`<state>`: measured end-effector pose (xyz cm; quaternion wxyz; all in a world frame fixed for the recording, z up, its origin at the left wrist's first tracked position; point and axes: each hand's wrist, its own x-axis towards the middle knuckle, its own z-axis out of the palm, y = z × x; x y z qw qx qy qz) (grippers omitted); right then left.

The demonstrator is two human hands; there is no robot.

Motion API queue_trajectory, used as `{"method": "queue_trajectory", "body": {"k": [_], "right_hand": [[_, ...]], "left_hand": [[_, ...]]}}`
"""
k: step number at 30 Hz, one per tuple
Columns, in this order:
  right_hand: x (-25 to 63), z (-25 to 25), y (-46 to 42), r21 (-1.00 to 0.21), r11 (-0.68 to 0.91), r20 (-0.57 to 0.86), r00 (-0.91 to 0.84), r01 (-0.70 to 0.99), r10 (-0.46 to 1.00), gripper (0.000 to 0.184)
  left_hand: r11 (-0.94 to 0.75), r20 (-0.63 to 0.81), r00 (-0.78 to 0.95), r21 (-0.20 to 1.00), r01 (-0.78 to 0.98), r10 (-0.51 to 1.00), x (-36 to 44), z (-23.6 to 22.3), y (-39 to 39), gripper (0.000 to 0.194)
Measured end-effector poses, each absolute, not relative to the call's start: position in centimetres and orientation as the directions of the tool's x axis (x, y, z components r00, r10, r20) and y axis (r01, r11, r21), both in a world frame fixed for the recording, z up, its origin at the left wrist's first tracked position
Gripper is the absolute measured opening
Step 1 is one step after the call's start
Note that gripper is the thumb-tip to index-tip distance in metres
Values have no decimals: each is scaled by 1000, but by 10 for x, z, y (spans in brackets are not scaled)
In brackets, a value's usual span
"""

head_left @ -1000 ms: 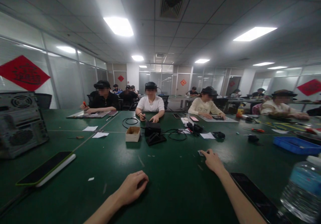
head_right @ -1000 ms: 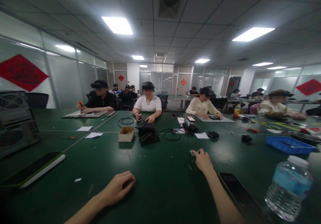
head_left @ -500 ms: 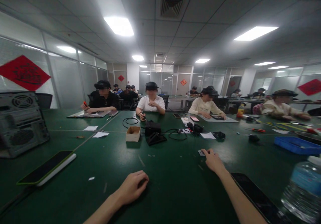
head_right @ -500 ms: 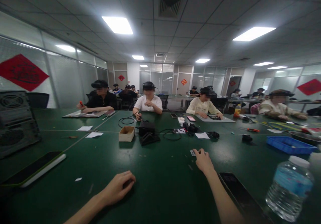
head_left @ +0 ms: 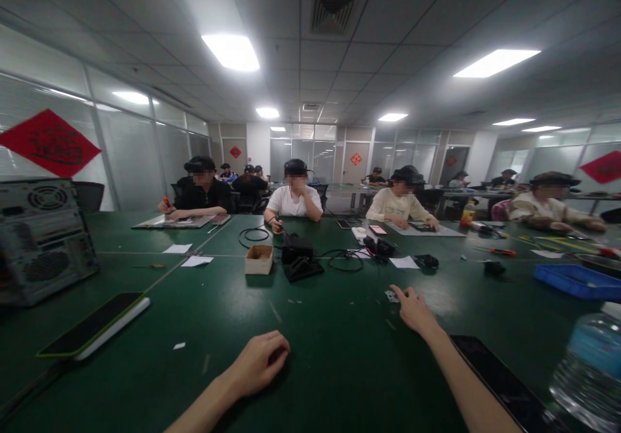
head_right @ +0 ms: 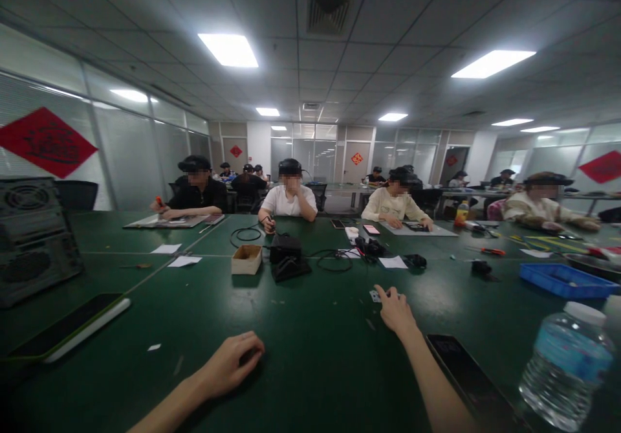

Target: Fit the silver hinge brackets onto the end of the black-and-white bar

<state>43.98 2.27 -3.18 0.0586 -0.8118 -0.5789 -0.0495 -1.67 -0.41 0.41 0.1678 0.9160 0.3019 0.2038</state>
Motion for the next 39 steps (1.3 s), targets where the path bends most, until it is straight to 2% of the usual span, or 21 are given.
{"method": "queue_trajectory", "body": {"k": [5,10,18,30,39], "right_hand": [[440,-32,22,-59,-315,130,320,947,938,53],[440,-32,23,0,-321,127,318,947,940,55],[441,-32,21,-31,-307,121,309,951,944,56],[436,-31,17,4,-315,143,311,949,940,62],[452,-40,21,-188,-398,162,428,898,889,58]], "left_hand": [[-766,281,735,428,480,617,-15,5,-5,15],[-772,298,731,417,479,614,-14,5,-5,15],[-758,270,732,432,488,625,-14,9,-6,16],[-744,241,732,442,501,637,-14,12,-8,16],[-748,256,728,441,497,635,-13,8,-6,17]]}}
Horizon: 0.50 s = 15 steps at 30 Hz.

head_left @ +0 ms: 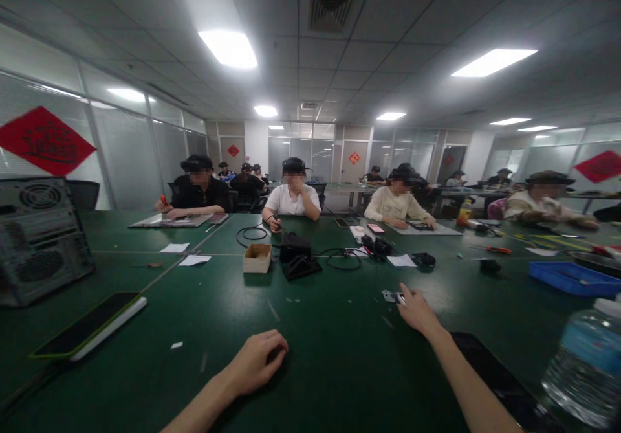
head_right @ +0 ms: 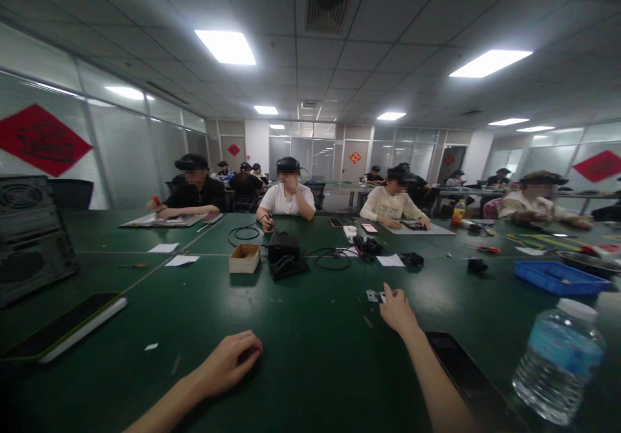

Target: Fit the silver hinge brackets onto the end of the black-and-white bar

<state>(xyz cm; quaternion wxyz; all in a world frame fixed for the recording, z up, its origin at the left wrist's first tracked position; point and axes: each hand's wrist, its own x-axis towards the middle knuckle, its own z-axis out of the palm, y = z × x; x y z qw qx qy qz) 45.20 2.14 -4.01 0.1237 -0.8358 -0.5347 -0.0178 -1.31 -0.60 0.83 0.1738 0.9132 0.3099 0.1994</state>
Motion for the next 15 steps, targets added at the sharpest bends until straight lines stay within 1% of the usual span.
{"method": "queue_trajectory", "body": {"k": [3,15], "right_hand": [[458,-42,20,-204,-401,168,436,893,884,60],[455,-38,16,-150,-440,109,457,885,883,62]], "left_hand": [[-751,254,735,442,491,629,-13,10,-7,17],[-747,242,737,446,494,632,-14,10,-7,17]]}}
